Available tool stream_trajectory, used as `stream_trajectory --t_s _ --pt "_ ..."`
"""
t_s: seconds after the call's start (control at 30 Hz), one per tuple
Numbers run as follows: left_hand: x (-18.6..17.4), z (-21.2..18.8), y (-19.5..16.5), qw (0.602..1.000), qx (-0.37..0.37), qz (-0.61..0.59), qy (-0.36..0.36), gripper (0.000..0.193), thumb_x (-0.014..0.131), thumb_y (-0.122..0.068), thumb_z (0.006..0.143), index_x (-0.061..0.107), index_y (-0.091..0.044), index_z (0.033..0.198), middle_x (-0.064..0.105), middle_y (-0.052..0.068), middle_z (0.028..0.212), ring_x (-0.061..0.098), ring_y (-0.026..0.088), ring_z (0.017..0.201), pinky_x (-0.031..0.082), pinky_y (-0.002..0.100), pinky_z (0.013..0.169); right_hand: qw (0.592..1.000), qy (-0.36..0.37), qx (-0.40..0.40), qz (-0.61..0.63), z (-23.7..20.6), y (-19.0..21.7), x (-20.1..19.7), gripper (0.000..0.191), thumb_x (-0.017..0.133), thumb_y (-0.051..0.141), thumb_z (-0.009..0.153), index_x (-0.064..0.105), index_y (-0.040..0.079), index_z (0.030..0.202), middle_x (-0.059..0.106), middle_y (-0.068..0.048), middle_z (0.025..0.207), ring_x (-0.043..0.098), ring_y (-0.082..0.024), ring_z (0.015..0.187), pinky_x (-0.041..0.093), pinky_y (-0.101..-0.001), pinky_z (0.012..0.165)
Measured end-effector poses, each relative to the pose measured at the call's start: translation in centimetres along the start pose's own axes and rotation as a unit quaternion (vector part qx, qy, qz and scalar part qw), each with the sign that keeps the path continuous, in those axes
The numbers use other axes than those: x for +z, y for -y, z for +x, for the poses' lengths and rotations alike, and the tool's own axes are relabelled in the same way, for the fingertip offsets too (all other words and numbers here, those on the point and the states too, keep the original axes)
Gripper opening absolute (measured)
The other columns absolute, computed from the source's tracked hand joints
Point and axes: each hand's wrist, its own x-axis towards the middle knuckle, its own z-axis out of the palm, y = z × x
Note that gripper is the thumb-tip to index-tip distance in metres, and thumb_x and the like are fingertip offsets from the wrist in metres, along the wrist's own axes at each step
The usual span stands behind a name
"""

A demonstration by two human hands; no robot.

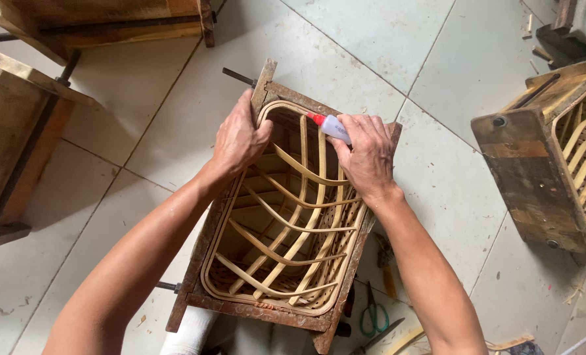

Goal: The person sits on the floor weaving bamboo strips into a rectangular basket frame held on their lap. They press strips into place, trim excess material with pliers, tap the frame with a hammer, and squeeze glue from a bottle along the rim while fitting a curved strip around the edge.

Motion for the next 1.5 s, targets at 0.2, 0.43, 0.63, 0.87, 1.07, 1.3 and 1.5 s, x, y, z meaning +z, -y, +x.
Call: stream_trajectory --t_s 0.2,0.43,0.63,0.87,1.07,1.3,1.5 --pt "1.0 -4.2 -1.4 0.97 0.183 -0.118 -0.11 0.038 0.072 -0.033 0.098 0.063 -0.008 0.126 0.073 0.014 0.103 0.067 0.024 0.089 0.056 0.041 0.075 0.996 -0.048 0.038 0.07 -2.7 1.1 0.1 0.045 0.085 0.019 0.089 0.065 0.003 0.126 0.069 -0.014 0.118 0.069 -0.027 0.102 0.06 -0.0397 0.086" --pt "3.9 -6.6 -3.5 0.853 -0.056 -0.494 0.16 0.045 0.073 -0.037 0.095 0.071 0.0 0.12 0.076 0.01 0.102 0.07 0.014 0.088 0.06 0.028 0.077 0.996 -0.043 0.026 0.069 -4.7 5.1 -1.4 0.055 0.075 0.007 0.088 0.061 0.003 0.141 0.062 -0.012 0.126 0.07 -0.025 0.107 0.061 -0.0324 0.089" --pt "4.0 -6.9 -3.3 0.874 -0.013 -0.448 0.189 0.043 0.073 -0.031 0.092 0.069 -0.006 0.126 0.077 0.01 0.106 0.071 0.014 0.089 0.061 0.028 0.076 0.948 0.14 0.117 0.259 -4.1 4.5 -5.1 0.05 0.07 0.004 0.092 0.057 -0.002 0.14 0.068 -0.017 0.125 0.071 -0.023 0.101 0.06 -0.0354 0.087" --pt "0.9 -4.1 -0.4 0.957 0.234 -0.052 -0.161 0.04 0.074 -0.032 0.1 0.064 -0.014 0.135 0.07 0.013 0.123 0.064 0.03 0.115 0.055 0.043 0.102 0.976 0.138 0.143 0.084 -1.0 2.1 -3.3 0.038 0.084 0.024 0.087 0.071 0.01 0.121 0.073 -0.011 0.113 0.069 -0.022 0.096 0.058 -0.0392 0.085" --pt "-0.3 -2.3 1.5 0.999 0.005 -0.033 0.023 0.085 0.068 -0.048 0.098 0.033 0.005 0.154 0.064 0.023 0.117 0.062 0.034 0.107 0.051 0.049 0.096 1.0 0.017 -0.003 -0.019 0.6 0.7 -1.5 0.047 0.09 0.016 0.077 0.072 0.009 0.12 0.071 -0.008 0.109 0.062 -0.028 0.103 0.05 -0.044 0.09" --pt "-0.8 -2.4 0.7 0.998 0.02 -0.06 0.004 0.071 0.064 -0.035 0.098 0.039 0.005 0.152 0.066 0.025 0.119 0.066 0.037 0.107 0.052 0.049 0.094 0.997 0.001 -0.032 -0.066 1.0 0.3 -0.7 0.047 0.09 0.013 0.076 0.073 0.009 0.12 0.07 -0.006 0.108 0.061 -0.025 0.101 0.047 -0.0411 0.089" --pt "-0.7 -2.4 0.9 0.998 0.012 -0.066 0.005 0.071 0.065 -0.033 0.096 0.04 0.003 0.152 0.067 0.023 0.116 0.068 0.036 0.101 0.054 0.048 0.09 0.993 -0.021 -0.058 -0.097 1.4 0.1 0.0 0.04 0.086 0.01 0.078 0.073 0.009 0.117 0.07 -0.003 0.107 0.06 -0.023 0.1 0.044 -0.0395 0.088"
